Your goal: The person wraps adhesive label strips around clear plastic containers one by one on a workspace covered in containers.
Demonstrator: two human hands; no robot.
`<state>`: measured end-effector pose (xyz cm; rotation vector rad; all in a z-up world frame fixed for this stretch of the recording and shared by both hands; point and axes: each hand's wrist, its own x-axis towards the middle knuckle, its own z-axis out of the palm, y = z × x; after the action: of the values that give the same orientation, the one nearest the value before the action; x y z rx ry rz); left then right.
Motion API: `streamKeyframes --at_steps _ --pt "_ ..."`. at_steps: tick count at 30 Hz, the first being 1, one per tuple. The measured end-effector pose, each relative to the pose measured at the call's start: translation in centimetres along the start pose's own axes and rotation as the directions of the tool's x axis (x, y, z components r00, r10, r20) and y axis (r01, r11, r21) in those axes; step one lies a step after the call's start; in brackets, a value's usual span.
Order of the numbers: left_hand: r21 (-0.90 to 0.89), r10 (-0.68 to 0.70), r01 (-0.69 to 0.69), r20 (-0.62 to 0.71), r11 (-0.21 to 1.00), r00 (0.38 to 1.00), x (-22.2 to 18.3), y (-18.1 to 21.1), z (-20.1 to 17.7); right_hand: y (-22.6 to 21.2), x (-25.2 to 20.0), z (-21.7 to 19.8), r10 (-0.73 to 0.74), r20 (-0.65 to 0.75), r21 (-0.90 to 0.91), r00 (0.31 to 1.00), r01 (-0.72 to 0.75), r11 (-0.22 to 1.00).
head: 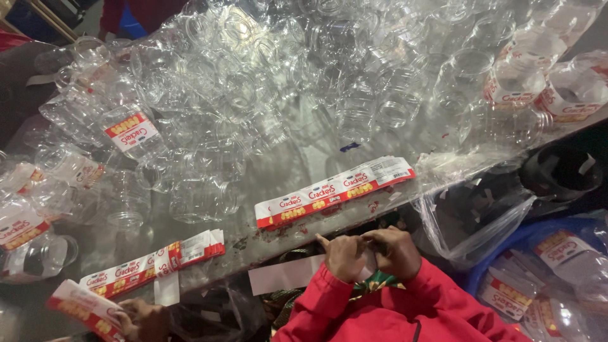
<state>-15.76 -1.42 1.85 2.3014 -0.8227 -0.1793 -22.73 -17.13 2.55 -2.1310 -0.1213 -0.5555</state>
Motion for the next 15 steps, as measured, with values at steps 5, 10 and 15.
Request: streamKeyframes --at_steps 5,10,15 --pt "0.099 -0.078 0.063 0.154 0.993 0.985 -0.1 1.2 0.2 -1.8 0.3 0.0 0.089 0.083 -0.185 0.993 -0.072 0.98" --pt "0.053 -0.008 0.003 0.1 0.999 0.995 -0.4 0.8 1.1 -0.7 0.0 -0.2 0.051 -0.168 -0.198 0.984 -0.085 0.977" --pt "-0.008 0.005 -0.006 -0.015 1.0 1.0 -0.3 -1.2 0.4 6.7 -2.0 -3.8 0.178 -0.405 -0.372 0.897 -0.34 0.864"
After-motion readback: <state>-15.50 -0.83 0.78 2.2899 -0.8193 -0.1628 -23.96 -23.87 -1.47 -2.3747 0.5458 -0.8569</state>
